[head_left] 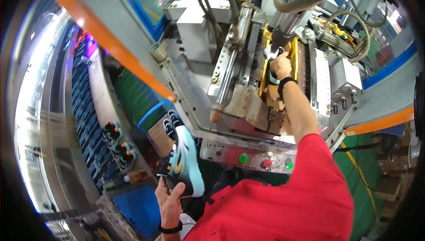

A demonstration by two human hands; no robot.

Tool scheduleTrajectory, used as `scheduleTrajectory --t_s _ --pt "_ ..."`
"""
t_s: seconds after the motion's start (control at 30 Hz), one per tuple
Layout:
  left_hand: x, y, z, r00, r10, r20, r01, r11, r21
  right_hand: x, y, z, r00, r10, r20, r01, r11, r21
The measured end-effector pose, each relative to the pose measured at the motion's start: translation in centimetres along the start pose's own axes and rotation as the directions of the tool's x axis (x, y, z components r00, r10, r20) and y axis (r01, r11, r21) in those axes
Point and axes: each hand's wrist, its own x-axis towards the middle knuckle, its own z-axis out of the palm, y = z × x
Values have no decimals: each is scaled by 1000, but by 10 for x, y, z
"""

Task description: Operating machinery to press and assemble shoe soles and uppers.

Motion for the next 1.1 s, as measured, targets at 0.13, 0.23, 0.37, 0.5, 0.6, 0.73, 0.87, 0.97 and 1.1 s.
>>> scheduleTrajectory --t_s 0.13,0.23,0.37,0.5,0.6,0.73,0.87,0.97,1.1 --pt "-36 -36 -32 969 26 -248 -43 997 -64 -90 -16 -67 890 -431 147 424 902 76" --pt "-59 -58 -35 932 -68 -357 21 991 -133 -262 -16 -123 710 -701 64 628 673 391" --pt "-79 -105 -44 928 -87 -363 1 973 -232 -362 40 -25 399 -902 166 794 430 430" --pt "-142 -155 -59 857 -164 -488 20 958 -287 -381 74 35 245 -935 258 806 344 482" --pt "-184 -192 -81 743 -266 -614 -7 914 -405 -376 76 39 279 -877 391 841 419 341" --pt "-251 -243 -137 457 -358 -815 -87 893 -441 -364 66 43 206 -959 193 799 279 533" --pt "-325 -326 -231 179 -381 -907 -353 836 -420 -424 6 9 33 -951 307 716 237 656" --pt "-372 -373 -312 -78 -385 -920 -290 891 -349 -486 -24 -4 -134 -966 221 628 90 773" --pt "-413 -428 -412 -396 -265 -879 111 936 -333 -576 -65 -31 -290 -923 253 469 93 878"
